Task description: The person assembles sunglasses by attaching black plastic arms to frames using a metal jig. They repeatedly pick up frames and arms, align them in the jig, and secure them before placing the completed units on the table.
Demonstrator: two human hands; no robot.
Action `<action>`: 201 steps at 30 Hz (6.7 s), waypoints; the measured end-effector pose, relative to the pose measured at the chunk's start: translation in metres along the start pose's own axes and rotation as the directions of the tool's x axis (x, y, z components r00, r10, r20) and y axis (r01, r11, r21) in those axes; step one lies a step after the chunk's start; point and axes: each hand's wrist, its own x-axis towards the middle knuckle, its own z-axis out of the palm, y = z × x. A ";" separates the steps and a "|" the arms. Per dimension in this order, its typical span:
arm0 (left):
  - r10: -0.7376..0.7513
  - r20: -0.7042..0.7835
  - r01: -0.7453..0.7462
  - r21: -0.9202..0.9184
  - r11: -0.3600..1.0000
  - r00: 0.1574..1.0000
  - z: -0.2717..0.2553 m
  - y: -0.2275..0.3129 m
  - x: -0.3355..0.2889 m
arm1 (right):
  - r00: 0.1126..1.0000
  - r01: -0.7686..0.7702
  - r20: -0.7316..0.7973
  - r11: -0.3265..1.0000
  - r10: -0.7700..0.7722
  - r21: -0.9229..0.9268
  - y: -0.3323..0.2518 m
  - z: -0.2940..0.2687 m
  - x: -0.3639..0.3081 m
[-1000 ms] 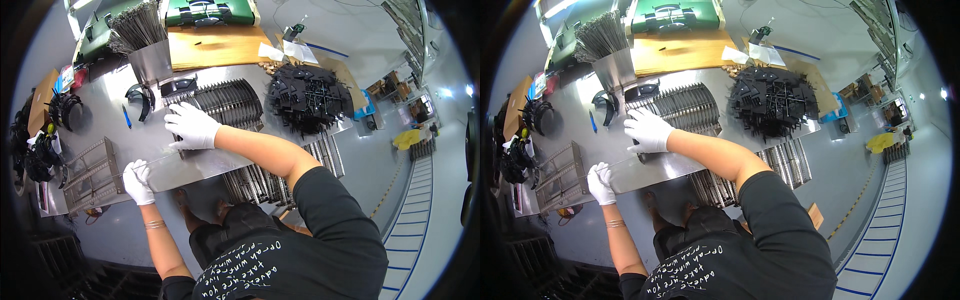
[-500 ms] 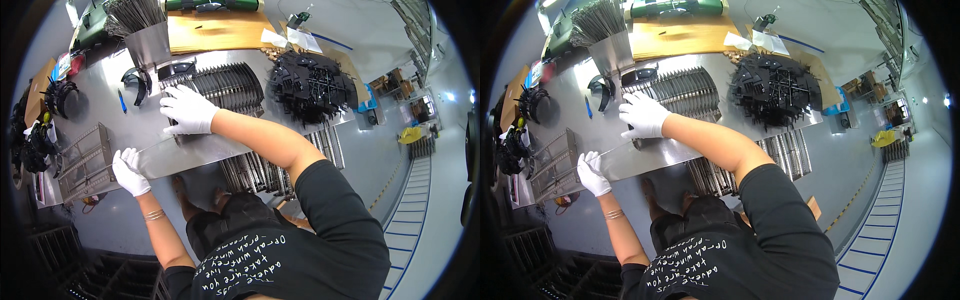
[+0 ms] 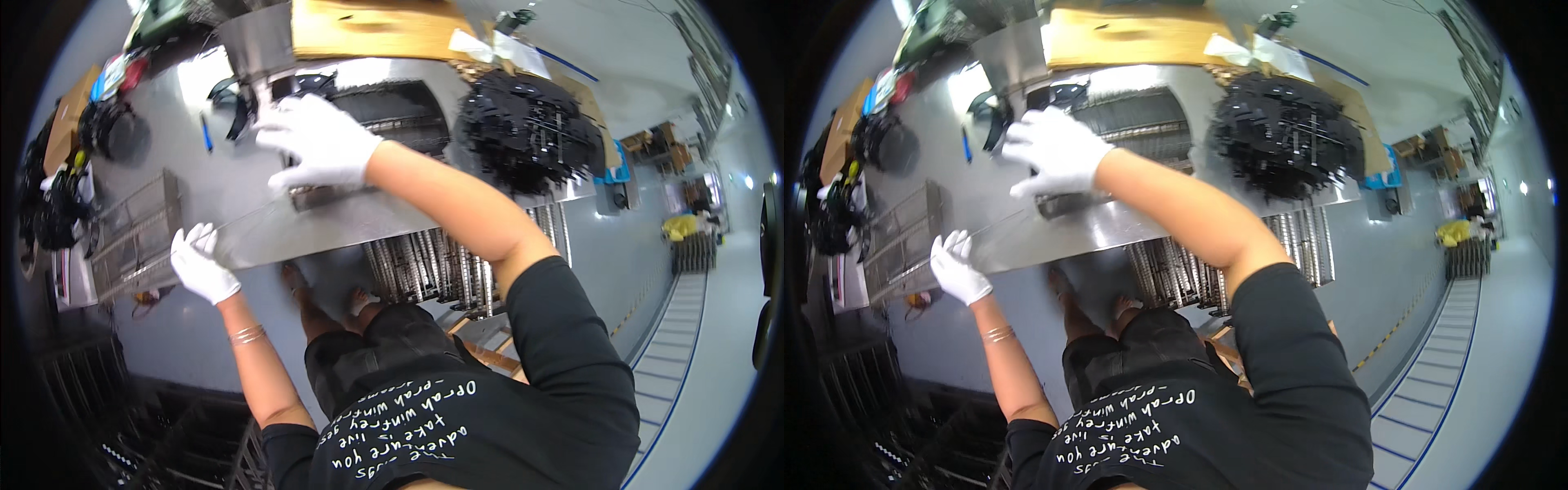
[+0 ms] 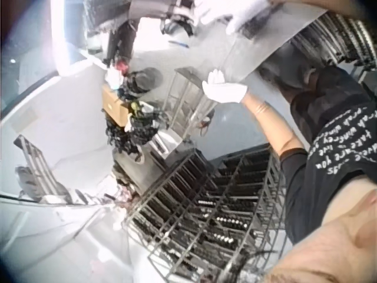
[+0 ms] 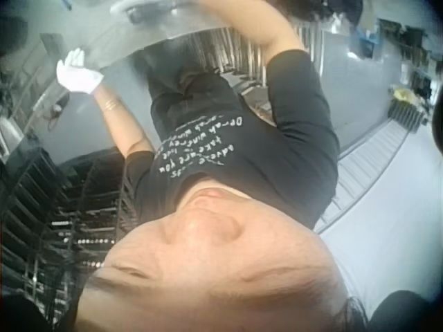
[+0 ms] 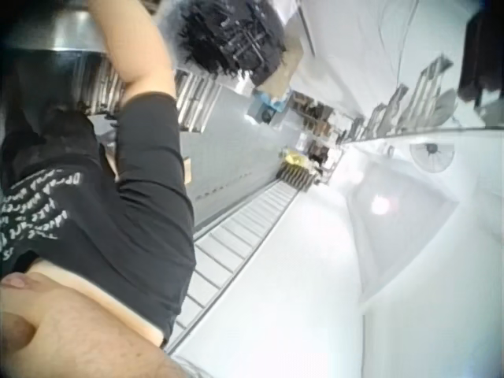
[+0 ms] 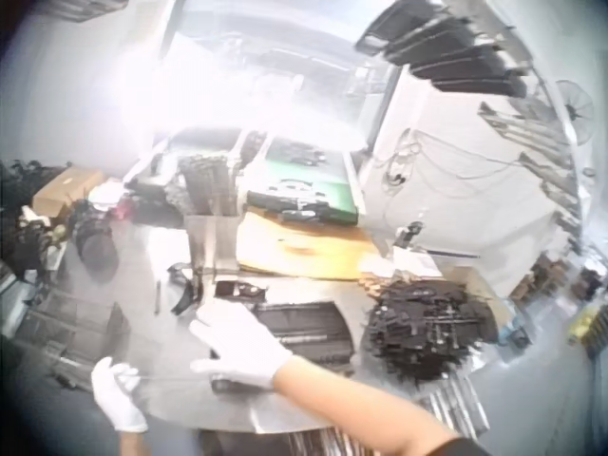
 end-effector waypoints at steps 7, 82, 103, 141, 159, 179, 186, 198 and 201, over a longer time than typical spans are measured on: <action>-0.070 0.240 0.061 0.046 0.997 0.968 0.015 -0.031 -0.012 | 0.995 -0.059 0.076 0.991 0.069 -0.124 0.001 -0.001 -0.003; -0.259 0.384 0.284 -0.009 0.959 0.886 0.006 -0.035 0.015 | 0.987 0.023 -0.163 0.993 -0.004 0.116 0.026 0.039 0.005; 0.042 0.227 -0.031 -0.052 0.998 0.973 -0.023 0.001 -0.026 | 0.995 -0.100 -0.026 0.991 0.098 -0.086 0.012 -0.016 -0.019; -0.094 0.497 0.208 -0.179 0.962 0.863 0.014 0.096 0.166 | 0.456 -0.875 0.670 0.431 0.586 0.218 -0.135 -0.015 -0.127; -0.394 0.413 0.416 0.037 0.908 0.821 0.079 -0.040 0.028 | 0.895 -0.446 -0.031 0.886 0.445 -0.128 -0.002 -0.002 -0.021; -0.275 0.655 0.368 -0.004 0.930 0.704 0.073 -0.076 0.024 | 0.934 -0.353 -0.092 0.931 0.345 -0.094 0.011 0.024 -0.036; -0.583 0.642 0.664 0.150 0.733 0.498 0.068 -0.066 0.015 | 0.922 -0.381 -0.080 0.924 0.378 -0.027 0.006 0.018 -0.034; -0.653 0.635 0.359 0.545 0.758 0.413 0.069 -0.055 0.044 | 0.936 -0.327 -0.122 0.944 0.330 0.044 0.008 0.017 -0.037; -0.722 0.647 0.439 0.590 0.678 0.245 0.074 -0.056 0.045 | 0.934 -0.337 -0.127 0.941 0.335 0.003 0.008 0.012 -0.045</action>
